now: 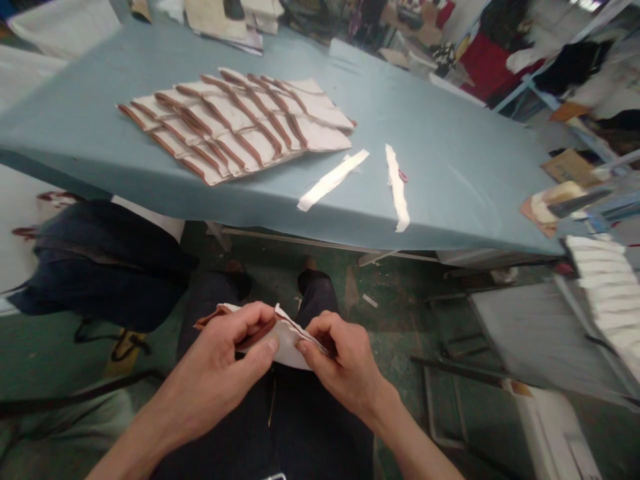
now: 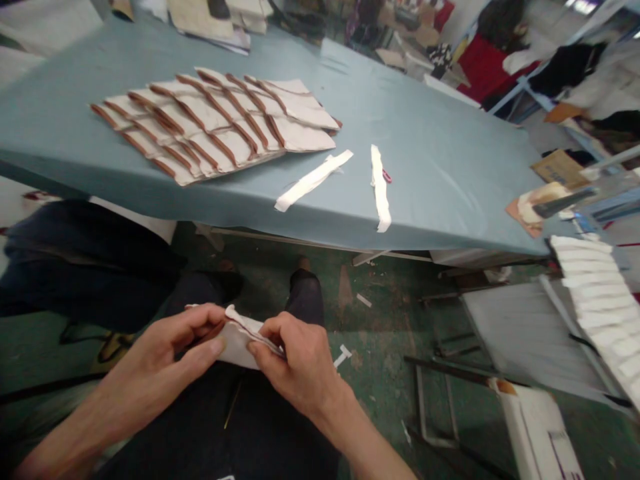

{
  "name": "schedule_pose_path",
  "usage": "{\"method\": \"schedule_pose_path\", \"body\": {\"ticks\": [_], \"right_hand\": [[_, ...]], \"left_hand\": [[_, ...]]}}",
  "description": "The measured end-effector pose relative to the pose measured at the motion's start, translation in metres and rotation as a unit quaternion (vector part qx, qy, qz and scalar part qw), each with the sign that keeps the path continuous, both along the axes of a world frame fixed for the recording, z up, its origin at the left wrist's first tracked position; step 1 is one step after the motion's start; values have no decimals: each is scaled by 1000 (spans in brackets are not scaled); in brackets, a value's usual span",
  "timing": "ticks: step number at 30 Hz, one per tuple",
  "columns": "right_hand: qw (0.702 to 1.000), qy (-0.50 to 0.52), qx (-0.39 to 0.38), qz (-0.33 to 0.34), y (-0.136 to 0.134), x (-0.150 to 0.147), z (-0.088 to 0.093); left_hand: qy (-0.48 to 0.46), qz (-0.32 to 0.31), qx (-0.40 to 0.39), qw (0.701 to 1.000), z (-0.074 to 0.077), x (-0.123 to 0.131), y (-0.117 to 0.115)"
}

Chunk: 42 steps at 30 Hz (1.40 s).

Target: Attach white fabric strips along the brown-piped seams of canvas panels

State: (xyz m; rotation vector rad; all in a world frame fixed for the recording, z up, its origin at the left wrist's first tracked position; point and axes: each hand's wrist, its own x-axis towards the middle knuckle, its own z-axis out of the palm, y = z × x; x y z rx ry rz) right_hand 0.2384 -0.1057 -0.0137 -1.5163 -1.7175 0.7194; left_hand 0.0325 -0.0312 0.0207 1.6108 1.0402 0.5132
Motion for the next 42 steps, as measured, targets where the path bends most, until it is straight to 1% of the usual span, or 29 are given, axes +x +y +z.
{"method": "schedule_pose_path", "body": {"ticks": [3,5,8,11,16,22,27,30,32,34,36,38,40,42], "right_hand": [[995,66,-70,-12,-2,-5,5],[981,144,-130,-14,0,-8,10],[940,253,-228,4,11,-11,20],[902,308,-300,34,24,-12,28],[873,340,-343,67,36,-10,28],[826,368,-415,99,44,-6,28],[806,377,-440,115,51,-2,28],[812,364,-438,122,54,-1,26],[825,343,-433,125,54,-1,26],[856,304,-402,116,53,-1,28],[904,233,-343,105,51,-3,32],[942,149,-283,106,48,-4,38],[964,72,-231,112,44,-5,44],[979,10,-172,112,40,-6,45]], "left_hand": [[-12,-2,-13,1000,6,0,1],[-21,-2,-4,1000,6,1,0],[-36,-15,-9,999,4,2,-2],[-36,-31,-9,999,4,1,-3],[-41,-40,2,998,6,-2,1],[-15,-56,9,998,1,-9,6],[-18,-74,0,997,-1,-11,8],[-12,-73,3,997,-3,-11,8],[-7,-67,14,998,-5,-10,8],[-5,-62,31,998,-7,-10,7],[-5,-61,49,997,-9,-10,7],[-7,-65,63,996,-10,-9,6],[-10,-71,66,995,-11,-9,6],[-11,-75,57,995,-11,-9,6]]}}
